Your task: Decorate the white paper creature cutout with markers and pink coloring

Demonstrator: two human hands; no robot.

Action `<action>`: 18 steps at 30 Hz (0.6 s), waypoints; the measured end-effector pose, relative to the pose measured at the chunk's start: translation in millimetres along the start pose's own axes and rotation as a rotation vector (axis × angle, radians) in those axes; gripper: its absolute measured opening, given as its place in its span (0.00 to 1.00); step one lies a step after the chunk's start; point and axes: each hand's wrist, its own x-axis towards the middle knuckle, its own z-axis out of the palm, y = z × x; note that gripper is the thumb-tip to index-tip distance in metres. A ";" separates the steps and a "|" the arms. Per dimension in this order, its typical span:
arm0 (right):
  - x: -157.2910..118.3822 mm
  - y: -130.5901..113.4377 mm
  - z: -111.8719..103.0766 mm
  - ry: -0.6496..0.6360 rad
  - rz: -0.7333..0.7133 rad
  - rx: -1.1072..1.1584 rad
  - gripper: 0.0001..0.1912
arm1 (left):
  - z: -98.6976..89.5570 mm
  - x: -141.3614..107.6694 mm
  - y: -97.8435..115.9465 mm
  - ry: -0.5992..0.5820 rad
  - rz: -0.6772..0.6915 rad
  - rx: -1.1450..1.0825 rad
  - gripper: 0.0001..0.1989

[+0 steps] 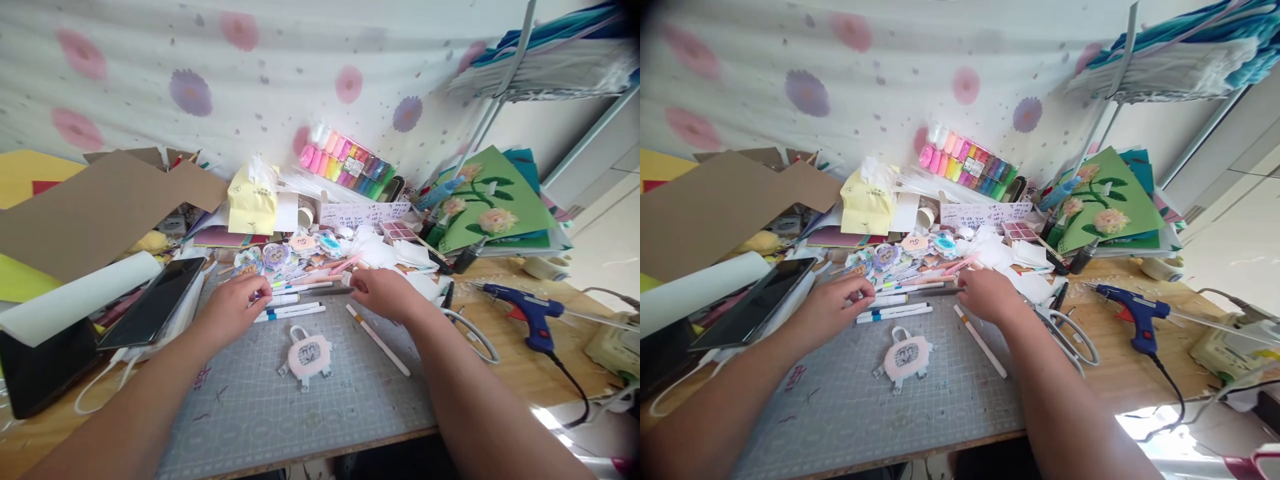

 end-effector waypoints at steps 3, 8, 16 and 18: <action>-21.4 -7.0 0.3 -0.089 -0.017 -0.070 0.17 | 0.4 -1.8 3.0 0.010 0.005 -0.015 0.06; -45.7 -8.0 8.1 -0.227 0.055 -0.215 0.27 | 1.3 -5.6 13.5 0.052 0.099 -0.080 0.07; -40.6 -17.3 -3.2 -0.203 -0.153 0.864 0.10 | 7.7 -16.0 32.0 -0.034 0.234 -0.269 0.15; -34.9 -31.1 -5.5 -0.382 -0.218 1.350 0.06 | 8.3 -18.2 38.4 -0.085 0.317 -0.342 0.21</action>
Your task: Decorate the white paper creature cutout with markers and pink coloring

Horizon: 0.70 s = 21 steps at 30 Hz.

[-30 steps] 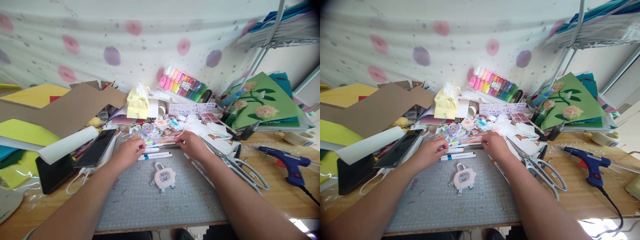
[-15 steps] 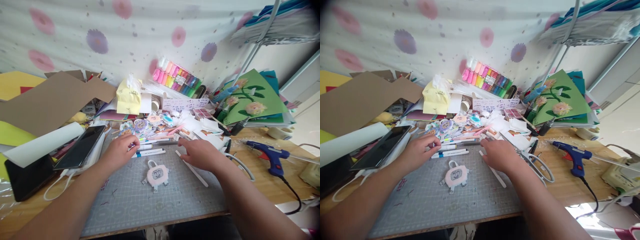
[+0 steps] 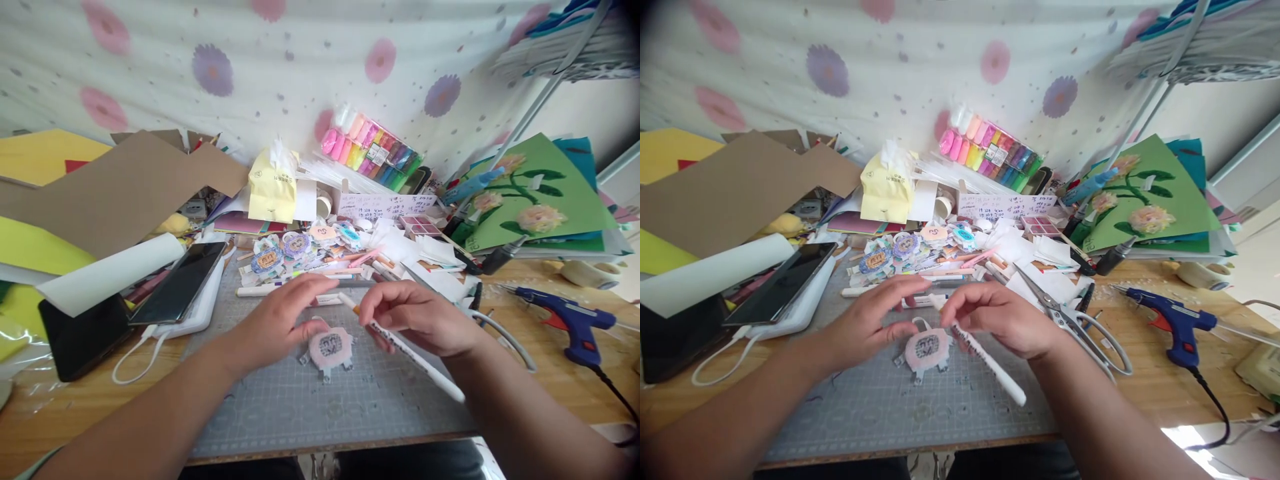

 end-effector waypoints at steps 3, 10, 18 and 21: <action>16.8 1.8 14.7 -0.109 -0.007 0.346 0.10 | 3.1 0.3 7.2 -0.036 0.018 -0.084 0.14; 40.1 36.5 26.6 0.142 -0.190 0.278 0.15 | 9.7 -2.7 5.8 0.047 -0.140 0.022 0.10; 48.6 48.2 31.4 0.283 -0.157 0.296 0.15 | 12.9 0.9 4.6 -0.023 -0.243 0.050 0.06; 50.9 46.4 31.6 0.240 -0.137 0.298 0.14 | 14.9 3.2 2.7 -0.077 -0.226 0.050 0.07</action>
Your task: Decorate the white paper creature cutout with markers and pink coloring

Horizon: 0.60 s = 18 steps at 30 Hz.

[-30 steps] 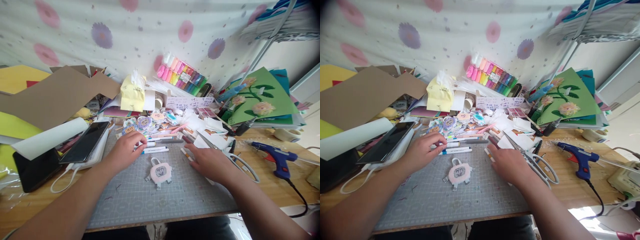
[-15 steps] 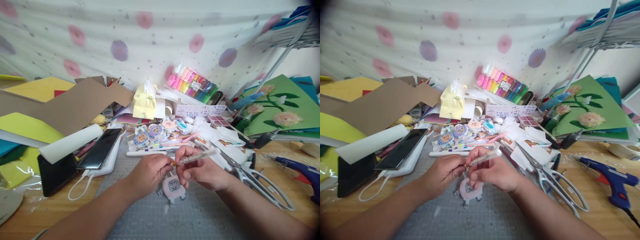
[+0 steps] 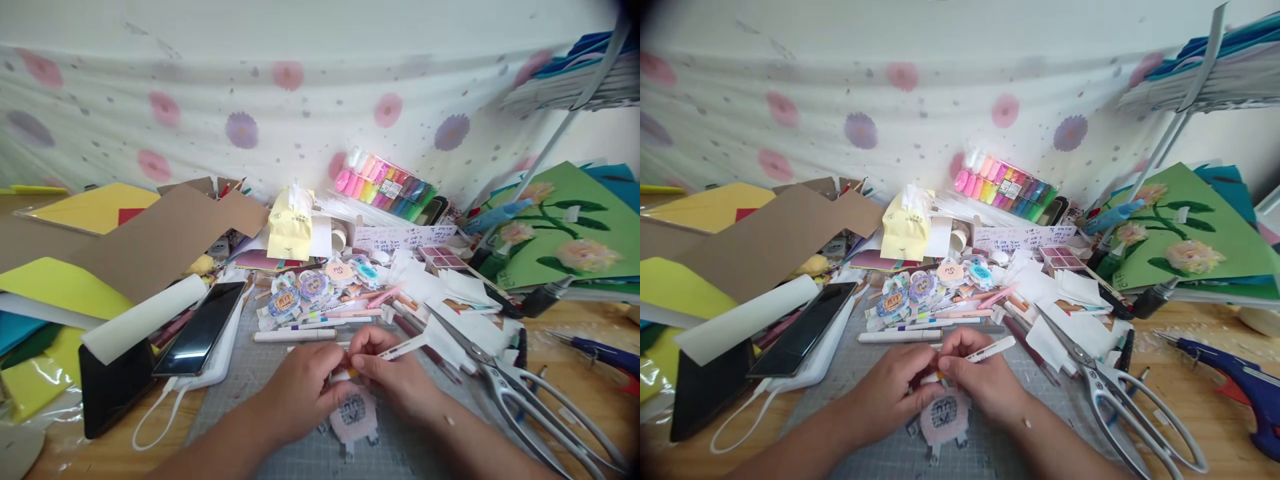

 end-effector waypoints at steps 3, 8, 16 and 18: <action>3.6 -3.8 1.2 0.035 0.023 0.009 0.12 | -1.0 1.5 -5.4 0.010 -0.012 0.007 0.08; 11.3 -6.5 -5.3 0.197 -0.020 0.075 0.09 | -7.8 -1.1 -10.7 0.328 0.050 0.127 0.07; 11.4 -11.3 -8.7 0.245 -0.038 0.049 0.08 | 25.5 6.7 62.8 0.285 0.359 0.335 0.19; 10.2 -14.1 -10.2 0.241 -0.023 0.034 0.08 | 42.2 14.8 76.8 0.247 0.313 0.373 0.14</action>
